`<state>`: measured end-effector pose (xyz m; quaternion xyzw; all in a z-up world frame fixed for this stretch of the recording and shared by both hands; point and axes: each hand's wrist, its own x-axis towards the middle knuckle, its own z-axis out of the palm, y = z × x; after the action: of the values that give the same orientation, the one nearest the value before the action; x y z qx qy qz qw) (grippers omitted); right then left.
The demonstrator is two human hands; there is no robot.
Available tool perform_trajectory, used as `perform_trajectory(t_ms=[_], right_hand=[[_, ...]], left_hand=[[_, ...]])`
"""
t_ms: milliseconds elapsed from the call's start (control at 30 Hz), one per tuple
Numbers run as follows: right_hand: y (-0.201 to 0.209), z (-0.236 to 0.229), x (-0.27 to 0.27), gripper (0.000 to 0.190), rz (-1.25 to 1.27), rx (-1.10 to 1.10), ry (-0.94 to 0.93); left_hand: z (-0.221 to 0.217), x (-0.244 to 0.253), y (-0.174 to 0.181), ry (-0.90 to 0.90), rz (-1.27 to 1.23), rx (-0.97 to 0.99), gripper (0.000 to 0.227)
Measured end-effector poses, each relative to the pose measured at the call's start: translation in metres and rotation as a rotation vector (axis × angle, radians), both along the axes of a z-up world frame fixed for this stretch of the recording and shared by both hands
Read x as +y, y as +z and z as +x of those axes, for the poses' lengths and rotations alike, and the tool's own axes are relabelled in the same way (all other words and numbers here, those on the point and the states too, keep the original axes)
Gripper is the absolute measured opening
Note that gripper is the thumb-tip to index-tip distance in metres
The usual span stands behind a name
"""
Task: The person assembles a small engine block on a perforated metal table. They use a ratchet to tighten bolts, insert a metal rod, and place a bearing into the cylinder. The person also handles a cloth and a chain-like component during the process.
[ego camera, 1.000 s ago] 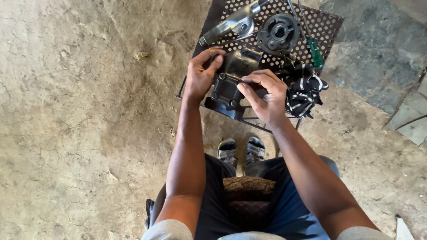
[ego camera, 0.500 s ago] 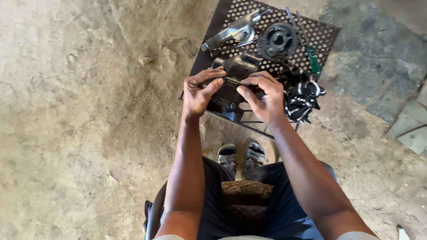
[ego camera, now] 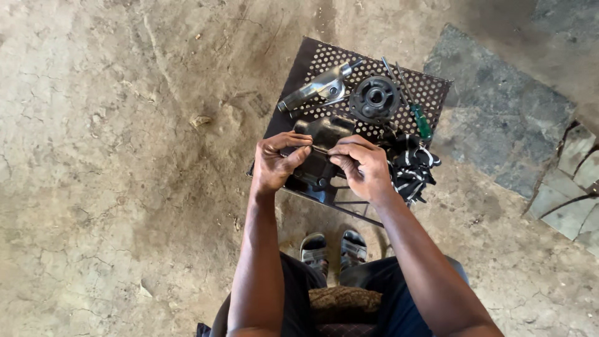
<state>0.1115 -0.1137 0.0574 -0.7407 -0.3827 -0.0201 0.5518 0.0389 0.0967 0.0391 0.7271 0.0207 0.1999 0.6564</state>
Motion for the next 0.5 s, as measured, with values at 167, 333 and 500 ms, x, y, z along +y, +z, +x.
perform_trajectory(t_ms=[167,333,500], right_hand=[[-0.003,0.001,-0.007,0.015,-0.006,-0.012,0.004],[-0.019,0.004,-0.003,0.022,0.05,0.106,-0.042],[-0.025,0.003,-0.004,0.015,0.081,0.125,-0.056]], left_hand=[[-0.001,0.003,0.007,-0.059,-0.072,0.076,0.015],[0.0,0.006,0.008,-0.089,-0.081,0.069,0.017],[0.005,0.01,0.001,-0.158,-0.134,0.038,0.014]])
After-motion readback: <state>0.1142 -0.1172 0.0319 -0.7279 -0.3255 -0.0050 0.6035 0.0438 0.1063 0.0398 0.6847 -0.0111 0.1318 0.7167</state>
